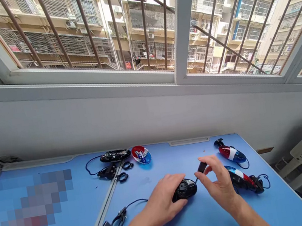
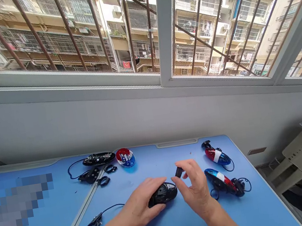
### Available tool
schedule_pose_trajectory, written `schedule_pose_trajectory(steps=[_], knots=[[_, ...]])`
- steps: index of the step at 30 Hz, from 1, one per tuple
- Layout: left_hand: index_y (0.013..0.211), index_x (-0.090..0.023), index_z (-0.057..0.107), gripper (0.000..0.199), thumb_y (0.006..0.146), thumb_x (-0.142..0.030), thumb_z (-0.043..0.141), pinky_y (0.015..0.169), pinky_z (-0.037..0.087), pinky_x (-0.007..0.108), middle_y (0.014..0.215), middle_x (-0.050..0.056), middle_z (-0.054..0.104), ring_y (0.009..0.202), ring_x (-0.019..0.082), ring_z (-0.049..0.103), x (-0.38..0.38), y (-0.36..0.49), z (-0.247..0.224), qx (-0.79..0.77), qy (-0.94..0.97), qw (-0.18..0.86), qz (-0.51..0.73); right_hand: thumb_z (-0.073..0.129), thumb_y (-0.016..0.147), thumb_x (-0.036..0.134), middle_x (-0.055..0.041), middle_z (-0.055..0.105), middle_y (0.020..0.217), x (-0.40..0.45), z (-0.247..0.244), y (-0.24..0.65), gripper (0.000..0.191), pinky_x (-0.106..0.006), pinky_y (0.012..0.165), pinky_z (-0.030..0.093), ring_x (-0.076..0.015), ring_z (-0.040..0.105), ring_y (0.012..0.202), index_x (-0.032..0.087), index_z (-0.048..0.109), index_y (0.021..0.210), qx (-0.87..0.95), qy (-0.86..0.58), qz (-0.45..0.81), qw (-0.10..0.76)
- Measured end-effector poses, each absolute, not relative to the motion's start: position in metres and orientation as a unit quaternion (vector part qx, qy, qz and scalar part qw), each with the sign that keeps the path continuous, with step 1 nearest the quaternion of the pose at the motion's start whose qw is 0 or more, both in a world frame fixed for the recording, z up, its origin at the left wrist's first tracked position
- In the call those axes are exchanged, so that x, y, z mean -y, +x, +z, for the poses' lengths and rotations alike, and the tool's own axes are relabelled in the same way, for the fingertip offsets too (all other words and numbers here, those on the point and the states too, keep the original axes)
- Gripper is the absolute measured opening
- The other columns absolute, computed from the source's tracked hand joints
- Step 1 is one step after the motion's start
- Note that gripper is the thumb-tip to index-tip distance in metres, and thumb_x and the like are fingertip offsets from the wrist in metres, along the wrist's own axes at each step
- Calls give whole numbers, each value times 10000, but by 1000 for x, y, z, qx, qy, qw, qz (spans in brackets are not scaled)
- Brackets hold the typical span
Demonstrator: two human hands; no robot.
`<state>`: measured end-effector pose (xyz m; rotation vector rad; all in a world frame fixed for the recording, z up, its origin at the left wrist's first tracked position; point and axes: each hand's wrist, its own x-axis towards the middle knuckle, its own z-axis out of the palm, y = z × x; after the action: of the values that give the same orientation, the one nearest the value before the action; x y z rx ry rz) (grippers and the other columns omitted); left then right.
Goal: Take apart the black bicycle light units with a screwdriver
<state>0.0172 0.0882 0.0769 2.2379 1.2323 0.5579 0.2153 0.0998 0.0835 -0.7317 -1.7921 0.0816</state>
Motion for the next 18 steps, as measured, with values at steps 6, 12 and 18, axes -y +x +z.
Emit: schedule_pose_trajectory(steps=[6, 12, 18], knots=[[1225, -245, 547, 528, 713, -144, 627, 886, 465, 391, 1194, 49, 663, 1016, 275, 577, -87, 18, 77, -457, 828, 247, 215, 548, 891, 111, -43, 648, 938, -103, 86, 217, 399, -251, 576, 568, -147, 618, 754, 274, 527, 1254, 769, -294, 71, 563], [1235, -239, 551, 529, 717, -156, 621, 886, 473, 392, 1184, 58, 668, 1026, 280, 586, -88, 18, 74, -465, 824, 241, 213, 527, 913, 138, -39, 664, 917, -100, 88, 218, 353, -253, 602, 573, -146, 638, 764, 267, 534, 1242, 783, -282, 113, 543], [1232, -242, 554, 521, 718, -172, 608, 861, 484, 372, 1157, 45, 685, 986, 268, 605, -89, 19, 74, -457, 825, 240, 228, 513, 923, 160, -34, 677, 934, -100, 93, 222, 291, -250, 629, 571, -151, 655, 820, 273, 558, 1187, 799, -264, 185, 508]])
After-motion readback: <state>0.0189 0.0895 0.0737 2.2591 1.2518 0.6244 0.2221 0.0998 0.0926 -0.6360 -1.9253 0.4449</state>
